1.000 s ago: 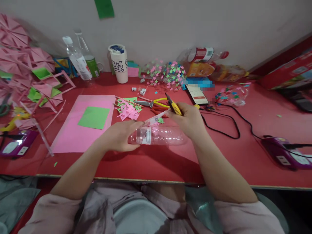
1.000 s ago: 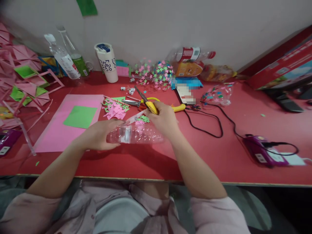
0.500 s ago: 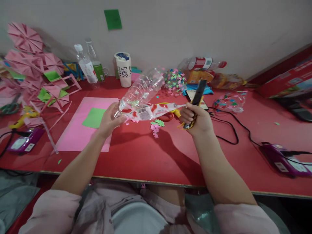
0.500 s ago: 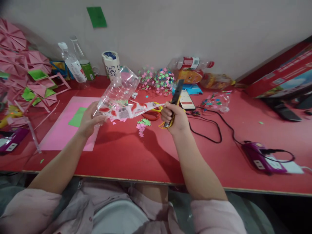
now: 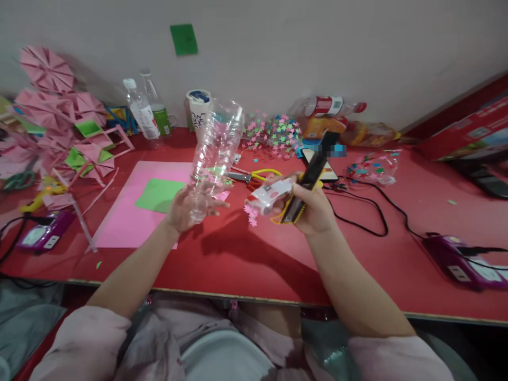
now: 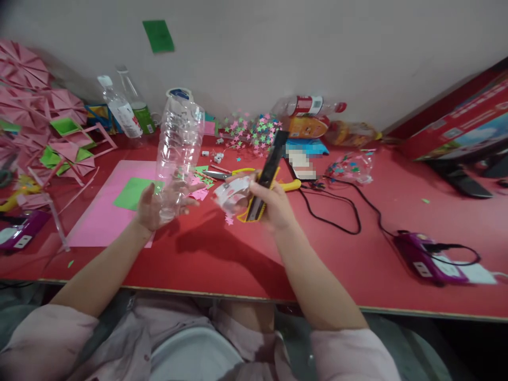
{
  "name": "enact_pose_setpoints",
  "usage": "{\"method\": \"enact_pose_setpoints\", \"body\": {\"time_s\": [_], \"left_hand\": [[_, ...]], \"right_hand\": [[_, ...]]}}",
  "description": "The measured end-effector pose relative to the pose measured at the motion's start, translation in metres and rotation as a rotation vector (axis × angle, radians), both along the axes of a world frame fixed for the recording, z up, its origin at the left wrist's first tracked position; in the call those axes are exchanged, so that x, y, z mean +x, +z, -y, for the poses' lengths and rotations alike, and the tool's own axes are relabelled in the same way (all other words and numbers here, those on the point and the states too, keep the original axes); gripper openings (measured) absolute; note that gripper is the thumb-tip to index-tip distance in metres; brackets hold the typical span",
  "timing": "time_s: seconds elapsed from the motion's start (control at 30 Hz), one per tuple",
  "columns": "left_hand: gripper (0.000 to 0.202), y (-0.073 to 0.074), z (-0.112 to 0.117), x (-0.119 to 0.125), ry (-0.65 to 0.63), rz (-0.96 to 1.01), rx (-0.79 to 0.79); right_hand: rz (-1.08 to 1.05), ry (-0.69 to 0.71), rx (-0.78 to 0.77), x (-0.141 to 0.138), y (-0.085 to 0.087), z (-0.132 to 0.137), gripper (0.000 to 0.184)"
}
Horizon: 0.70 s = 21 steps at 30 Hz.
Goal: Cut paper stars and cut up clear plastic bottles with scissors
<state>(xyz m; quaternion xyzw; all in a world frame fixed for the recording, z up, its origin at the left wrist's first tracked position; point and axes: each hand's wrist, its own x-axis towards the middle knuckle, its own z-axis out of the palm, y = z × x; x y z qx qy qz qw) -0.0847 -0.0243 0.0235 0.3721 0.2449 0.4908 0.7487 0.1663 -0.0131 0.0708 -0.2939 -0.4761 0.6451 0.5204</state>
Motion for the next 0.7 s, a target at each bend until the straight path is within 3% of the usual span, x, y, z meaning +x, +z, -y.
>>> {"method": "enact_pose_setpoints", "body": {"time_s": [0.07, 0.23, 0.3, 0.4, 0.53, 0.7], "left_hand": [[0.059, -0.004, 0.003, 0.003, -0.048, 0.023, -0.013], [0.063, -0.008, 0.011, 0.006, -0.112, -0.052, -0.036], [0.065, -0.004, 0.01, -0.001, -0.04, -0.117, -0.024], [0.061, 0.006, 0.002, -0.021, 0.223, -0.183, -0.03], [0.058, 0.015, -0.011, -0.045, 0.4, -0.199, -0.029], [0.037, 0.01, -0.02, -0.043, 0.449, -0.233, 0.006]], "right_hand": [[0.082, 0.014, 0.01, -0.011, -0.006, 0.005, 0.027], [0.37, -0.158, 0.145, -0.029, -0.021, 0.008, 0.022], [0.426, -0.188, 0.121, -0.029, -0.023, 0.008, 0.019], [0.438, -0.214, 0.05, -0.025, -0.024, 0.006, 0.015], [0.438, -0.262, 0.006, -0.02, -0.029, -0.002, 0.016], [0.463, -0.237, -0.02, -0.017, -0.035, -0.01, 0.013]]}}
